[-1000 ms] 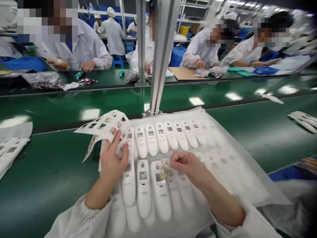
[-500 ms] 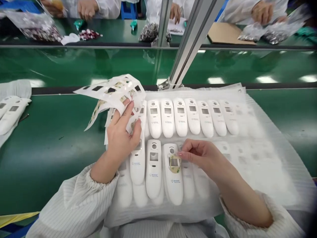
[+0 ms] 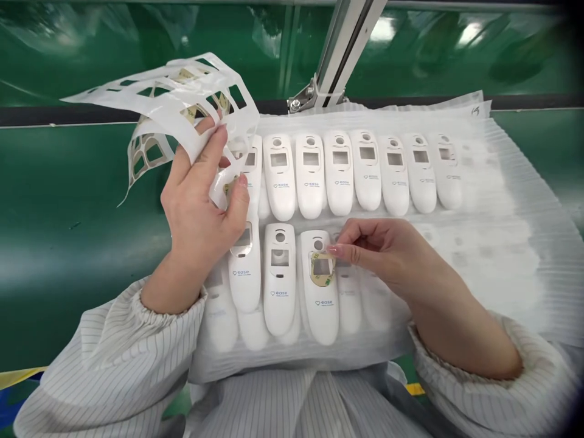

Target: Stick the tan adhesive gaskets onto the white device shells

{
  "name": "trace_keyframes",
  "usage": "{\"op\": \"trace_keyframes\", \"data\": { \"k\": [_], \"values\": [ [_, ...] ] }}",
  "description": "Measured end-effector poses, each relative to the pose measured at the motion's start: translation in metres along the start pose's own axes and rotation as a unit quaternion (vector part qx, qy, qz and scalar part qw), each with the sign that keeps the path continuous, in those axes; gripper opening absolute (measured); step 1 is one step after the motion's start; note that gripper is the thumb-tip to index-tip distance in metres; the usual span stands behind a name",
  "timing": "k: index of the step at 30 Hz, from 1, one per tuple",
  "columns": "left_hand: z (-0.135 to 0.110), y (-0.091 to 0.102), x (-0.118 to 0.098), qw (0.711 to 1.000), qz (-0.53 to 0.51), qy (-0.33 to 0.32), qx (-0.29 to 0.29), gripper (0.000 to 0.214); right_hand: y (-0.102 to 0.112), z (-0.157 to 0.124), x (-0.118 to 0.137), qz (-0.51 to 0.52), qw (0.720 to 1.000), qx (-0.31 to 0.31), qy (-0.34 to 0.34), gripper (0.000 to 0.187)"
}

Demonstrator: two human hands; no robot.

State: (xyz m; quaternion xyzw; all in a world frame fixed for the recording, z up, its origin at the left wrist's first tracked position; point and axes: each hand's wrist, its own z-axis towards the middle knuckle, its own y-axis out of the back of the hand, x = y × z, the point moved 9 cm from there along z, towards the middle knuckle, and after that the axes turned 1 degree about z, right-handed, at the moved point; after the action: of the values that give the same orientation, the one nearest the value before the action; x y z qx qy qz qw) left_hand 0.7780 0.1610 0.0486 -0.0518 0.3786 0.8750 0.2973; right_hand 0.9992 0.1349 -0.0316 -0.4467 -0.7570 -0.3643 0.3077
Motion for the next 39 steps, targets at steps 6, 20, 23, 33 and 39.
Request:
{"op": "trace_keyframes", "data": {
  "k": [6, 20, 23, 33, 39],
  "values": [
    [0.0000, -0.0027, 0.0052, 0.999, 0.013, 0.030, 0.029, 0.046, 0.0012, -0.0004, 0.0003, -0.003, 1.000, -0.002, 0.005, 0.035],
    [0.0002, -0.0023, 0.0025, 0.999, 0.030, -0.013, 0.023, 0.048, 0.0027, 0.0007, -0.0012, -0.030, 0.999, -0.014, 0.005, 0.038],
    [0.0002, -0.0014, -0.0008, 0.999, 0.013, -0.031, 0.012, 0.049, 0.0017, -0.0004, -0.0004, -0.028, 0.999, -0.012, 0.009, 0.037],
    [0.0016, -0.0017, -0.0022, 0.999, 0.002, -0.031, 0.013, 0.049, 0.0008, -0.0004, -0.0012, -0.028, 0.999, -0.019, 0.020, 0.034],
    [0.0007, -0.0016, 0.0006, 1.000, 0.003, -0.025, 0.019, 0.049, -0.0006, -0.0004, -0.0009, -0.021, 0.999, -0.020, 0.038, 0.030]
  ]
}}
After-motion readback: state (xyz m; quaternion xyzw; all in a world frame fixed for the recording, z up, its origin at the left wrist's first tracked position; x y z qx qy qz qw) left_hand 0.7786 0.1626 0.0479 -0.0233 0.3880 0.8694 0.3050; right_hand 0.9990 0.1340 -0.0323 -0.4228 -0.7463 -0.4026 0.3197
